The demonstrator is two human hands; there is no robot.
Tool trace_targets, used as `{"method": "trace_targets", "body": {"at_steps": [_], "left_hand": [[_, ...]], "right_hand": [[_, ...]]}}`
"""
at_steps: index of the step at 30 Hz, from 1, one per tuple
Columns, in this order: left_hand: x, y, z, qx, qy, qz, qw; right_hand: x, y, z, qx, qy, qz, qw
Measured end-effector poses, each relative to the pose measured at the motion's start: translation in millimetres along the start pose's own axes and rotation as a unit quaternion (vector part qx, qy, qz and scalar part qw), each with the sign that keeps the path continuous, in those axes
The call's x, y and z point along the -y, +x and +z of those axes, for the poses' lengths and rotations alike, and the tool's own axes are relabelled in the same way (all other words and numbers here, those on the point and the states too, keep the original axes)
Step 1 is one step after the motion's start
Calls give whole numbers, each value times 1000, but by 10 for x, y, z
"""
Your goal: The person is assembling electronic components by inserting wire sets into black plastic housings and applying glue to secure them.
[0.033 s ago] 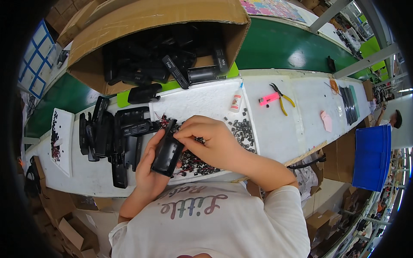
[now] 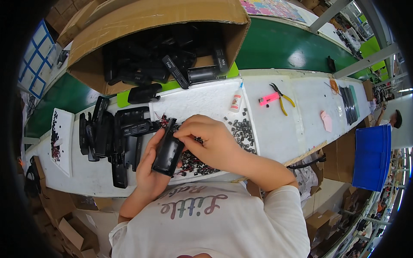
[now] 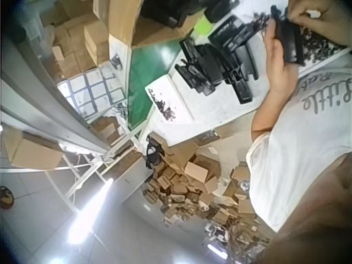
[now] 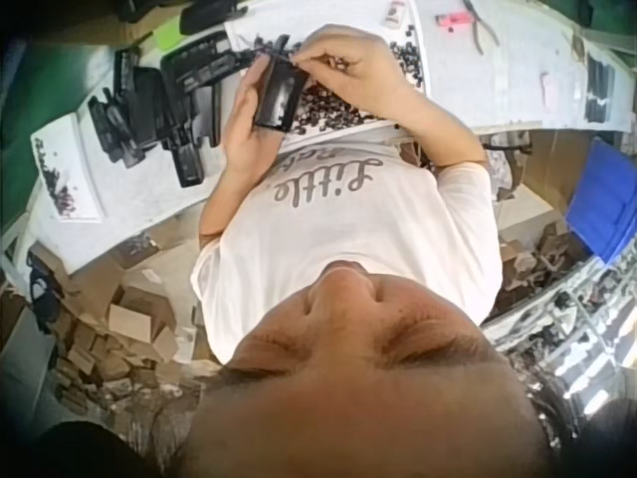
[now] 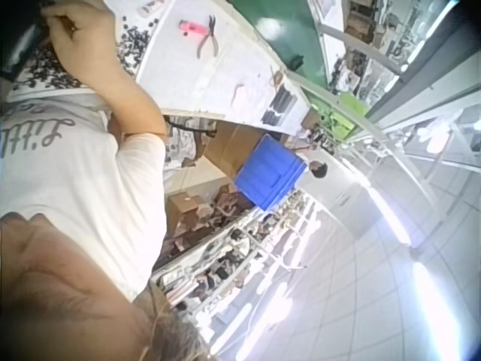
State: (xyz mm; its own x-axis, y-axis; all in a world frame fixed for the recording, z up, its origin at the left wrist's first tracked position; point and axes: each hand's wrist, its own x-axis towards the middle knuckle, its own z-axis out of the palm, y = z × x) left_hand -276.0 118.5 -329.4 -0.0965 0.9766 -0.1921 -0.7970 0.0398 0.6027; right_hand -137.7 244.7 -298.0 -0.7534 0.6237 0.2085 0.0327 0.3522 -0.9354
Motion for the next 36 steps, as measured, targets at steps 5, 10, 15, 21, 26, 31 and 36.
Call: {"method": "trace_targets", "body": {"at_steps": [5, 10, 15, 21, 26, 31, 36], "left_hand": [[39, -10, -5, -5, 11, 1, 1000], [60, -10, 48, -23, 45, 4, 999], [73, -11, 61, -17, 52, 4, 998], [77, -1, 52, -16, 47, 1, 999], [72, 25, 74, -13, 54, 3, 998], [120, 31, 39, 3, 52, 13, 999], [207, 28, 82, -34, 88, 43, 995]], "right_hand": [[-8, 47, 46, -39, -168, -75, 982], [-24, 37, 82, -60, -190, -86, 976], [-29, 23, 97, -63, -211, -91, 971], [-2, 36, 106, -65, -279, -121, 951], [-24, 44, 104, -84, -279, -141, 946], [-31, 42, 129, -86, -302, -154, 937], [-123, -13, 233, -89, -336, -175, 921]]}}
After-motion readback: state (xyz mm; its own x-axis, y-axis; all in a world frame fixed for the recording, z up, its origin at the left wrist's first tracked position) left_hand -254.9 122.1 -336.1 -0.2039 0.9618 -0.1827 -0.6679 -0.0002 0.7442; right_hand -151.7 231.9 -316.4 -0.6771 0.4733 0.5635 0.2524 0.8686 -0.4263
